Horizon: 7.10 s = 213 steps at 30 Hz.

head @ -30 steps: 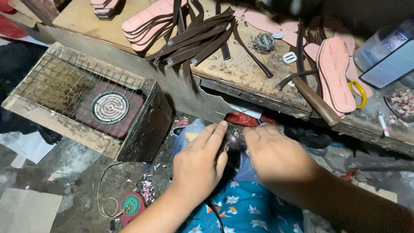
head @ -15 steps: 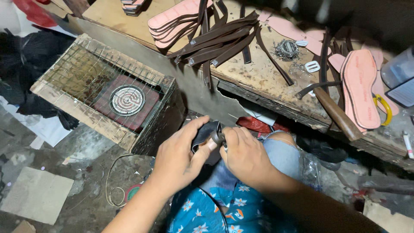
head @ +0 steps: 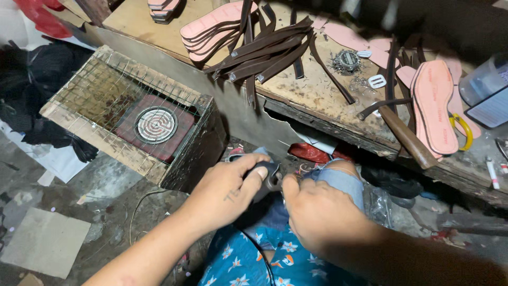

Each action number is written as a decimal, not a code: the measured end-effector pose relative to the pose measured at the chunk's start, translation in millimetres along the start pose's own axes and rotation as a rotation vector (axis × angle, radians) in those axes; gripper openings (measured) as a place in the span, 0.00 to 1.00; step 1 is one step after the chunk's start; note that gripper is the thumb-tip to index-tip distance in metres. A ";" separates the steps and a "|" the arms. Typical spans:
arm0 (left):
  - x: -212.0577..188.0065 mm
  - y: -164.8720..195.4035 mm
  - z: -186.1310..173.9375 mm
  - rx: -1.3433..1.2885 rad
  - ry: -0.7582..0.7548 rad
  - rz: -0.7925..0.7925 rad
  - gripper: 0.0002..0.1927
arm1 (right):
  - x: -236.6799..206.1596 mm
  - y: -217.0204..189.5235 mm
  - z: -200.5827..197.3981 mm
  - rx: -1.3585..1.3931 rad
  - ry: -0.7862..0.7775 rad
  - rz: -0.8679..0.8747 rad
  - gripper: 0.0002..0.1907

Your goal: The person sits on the floor of a shoe workshop and lasts a black slipper upper over a sole. They pull and press the upper around the sole edge, use pincers to grip and tuck the material, tap the edge with a hammer, and hold the finished slipper up to check the fit.

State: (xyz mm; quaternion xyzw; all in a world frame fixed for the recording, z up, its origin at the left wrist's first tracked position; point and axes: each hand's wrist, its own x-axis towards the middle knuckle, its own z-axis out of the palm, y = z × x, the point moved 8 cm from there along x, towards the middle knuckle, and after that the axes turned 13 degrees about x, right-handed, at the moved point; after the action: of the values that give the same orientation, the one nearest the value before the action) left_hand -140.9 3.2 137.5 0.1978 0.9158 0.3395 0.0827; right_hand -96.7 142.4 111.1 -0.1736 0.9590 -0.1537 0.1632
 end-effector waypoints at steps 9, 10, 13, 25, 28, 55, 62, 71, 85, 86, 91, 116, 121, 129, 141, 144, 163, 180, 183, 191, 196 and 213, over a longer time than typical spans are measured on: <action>0.8 -2.1 12.1 -0.019 -0.050 -0.167 0.15 | 12.3 5.4 0.1 0.351 -0.147 -0.029 0.25; 2.0 -3.2 11.2 0.021 -0.048 -0.192 0.16 | 15.5 7.0 1.3 0.350 -0.125 -0.035 0.23; 8.0 8.2 2.8 -0.040 0.032 -0.055 0.16 | 20.8 11.7 -3.6 0.330 0.005 -0.101 0.19; 15.9 -1.6 -13.2 0.107 0.136 0.063 0.17 | 17.1 27.2 -50.3 0.573 0.493 -0.228 0.18; 15.4 8.9 -24.9 0.198 0.304 0.257 0.15 | 38.4 27.1 -55.6 0.792 0.560 -0.327 0.19; 73.7 -65.7 13.7 -0.509 0.538 0.069 0.16 | 91.2 17.2 -80.0 0.443 0.713 -0.636 0.16; 73.3 -69.0 18.1 -0.518 0.532 0.071 0.15 | 102.5 35.3 -71.1 0.870 0.649 -0.416 0.14; 73.4 -73.7 27.8 -0.804 0.427 0.007 0.11 | 97.3 36.2 -62.8 0.899 0.603 -0.345 0.16; 37.7 -36.0 -4.3 -0.259 0.485 0.236 0.17 | 70.1 16.2 -66.0 0.599 0.745 -0.503 0.17; 34.1 -33.3 -5.6 -0.180 0.492 0.207 0.18 | 59.8 5.0 -68.2 0.517 0.758 -0.629 0.17; 20.2 -21.6 -15.5 0.101 0.517 0.084 0.17 | 50.5 8.9 -70.5 0.415 0.617 -0.442 0.15; 1.9 16.5 2.7 0.172 0.492 0.246 0.23 | 40.2 31.6 -34.1 0.213 0.567 -0.314 0.16; 5.3 11.7 0.5 0.210 0.478 0.195 0.23 | 36.6 26.0 -23.4 0.107 0.519 -0.216 0.14; -11.2 31.3 0.2 0.194 0.270 0.250 0.33 | 23.0 23.4 -5.8 -0.006 -0.041 -0.070 0.19; -3.2 20.0 2.0 0.121 0.119 -0.042 0.15 | 12.3 -2.0 -33.5 0.118 0.237 -0.318 0.10; -5.8 27.7 8.9 0.166 0.155 -0.014 0.15 | 16.4 16.9 -30.9 0.186 -0.002 -0.159 0.13; -0.1 -4.7 2.4 0.183 0.173 -0.069 0.15 | 27.8 1.0 -0.2 0.219 0.421 -0.267 0.14; -19.9 7.8 11.4 0.292 0.129 -0.068 0.14 | 19.7 -1.8 -7.5 0.259 0.065 -0.246 0.07; -19.7 12.4 16.8 0.325 0.112 -0.077 0.14 | 17.9 0.4 -14.3 0.226 0.039 -0.223 0.10; -11.4 -2.2 7.6 0.300 0.153 -0.086 0.13 | 25.6 4.4 3.5 0.353 0.402 -0.317 0.12; -6.8 -9.4 3.4 0.268 0.146 -0.122 0.14 | 29.0 -2.2 10.0 0.349 0.511 -0.335 0.14; -23.3 1.2 3.5 0.255 0.162 -0.090 0.13 | 21.5 -2.8 12.1 0.443 -0.080 -0.245 0.13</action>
State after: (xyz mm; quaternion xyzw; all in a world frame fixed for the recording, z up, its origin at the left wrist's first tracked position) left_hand -118.3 -3.6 136.1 0.1376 0.9631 0.2315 -0.0022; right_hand -110.5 128.7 95.6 -0.2542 0.8665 -0.3719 0.2152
